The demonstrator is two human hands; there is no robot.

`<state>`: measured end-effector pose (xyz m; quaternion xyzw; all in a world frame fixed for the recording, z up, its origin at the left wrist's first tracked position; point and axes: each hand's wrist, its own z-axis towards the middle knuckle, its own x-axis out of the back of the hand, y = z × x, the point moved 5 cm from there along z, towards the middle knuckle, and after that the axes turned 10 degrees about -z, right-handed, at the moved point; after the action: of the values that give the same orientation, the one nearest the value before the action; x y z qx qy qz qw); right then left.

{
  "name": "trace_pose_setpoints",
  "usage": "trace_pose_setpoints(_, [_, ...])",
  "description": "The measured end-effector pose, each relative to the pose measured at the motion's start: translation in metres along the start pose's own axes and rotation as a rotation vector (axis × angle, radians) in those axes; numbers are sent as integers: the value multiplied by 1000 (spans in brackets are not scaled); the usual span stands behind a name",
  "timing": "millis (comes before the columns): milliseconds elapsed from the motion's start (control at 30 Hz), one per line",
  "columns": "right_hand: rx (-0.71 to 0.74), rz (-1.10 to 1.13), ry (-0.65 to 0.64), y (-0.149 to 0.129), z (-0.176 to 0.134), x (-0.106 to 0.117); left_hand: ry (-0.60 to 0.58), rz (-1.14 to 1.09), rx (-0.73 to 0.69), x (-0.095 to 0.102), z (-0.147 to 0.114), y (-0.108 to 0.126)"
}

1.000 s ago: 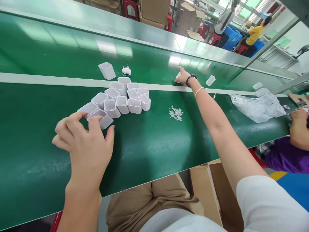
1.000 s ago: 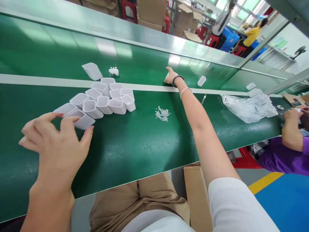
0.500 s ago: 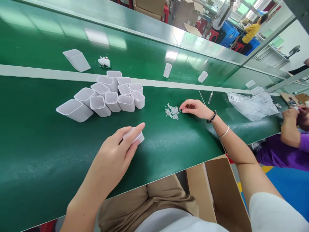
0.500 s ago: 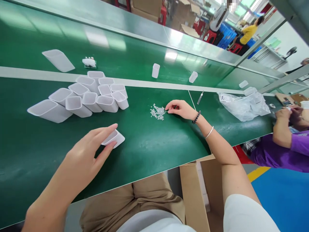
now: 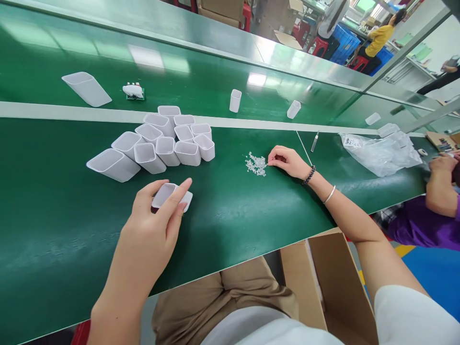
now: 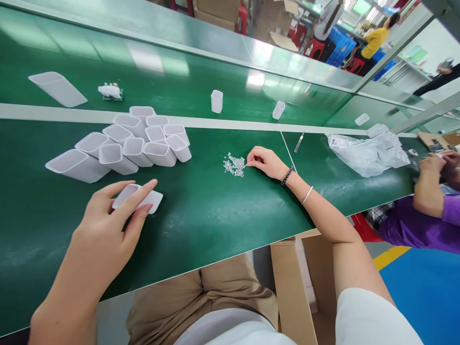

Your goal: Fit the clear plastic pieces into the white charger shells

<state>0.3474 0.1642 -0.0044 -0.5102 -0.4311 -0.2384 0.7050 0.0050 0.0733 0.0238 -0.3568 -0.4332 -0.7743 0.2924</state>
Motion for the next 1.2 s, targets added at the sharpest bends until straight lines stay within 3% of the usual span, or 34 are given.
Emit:
trace_pose_setpoints(100, [1,-80,21,-4,-3,-1,-12,-105,113,3,-3,-7])
trace_pose_setpoints(367, [3,-179,113,-9,-11,-4,-82,50,72,-4,-13,-25])
trace_pose_setpoints(533, [-11,-196,142,-7,-10,-6,-57,40,3,-9,-7,-19])
trace_pose_setpoints(633, [-11,-196,174,-7,-9,-4,-191,-13,-15,-13,3,-13])
trace_pose_setpoints(733, [-3,-184,227,-14,-9,1,-379,-209,99,-14,12,-4])
trace_pose_setpoints(800, [11,-169,256,-28,-9,4,-430,-425,261,-12,17,2])
trace_pose_setpoints(900, [120,-86,272,-69,-10,4,-385,-750,464,-13,20,12])
trace_pose_setpoints(1067, [390,158,181,-155,-17,-6,-278,-1060,526,-26,13,28])
trace_pose_setpoints(1200, [392,296,129,-183,-17,-17,-86,-1086,556,-28,-3,30])
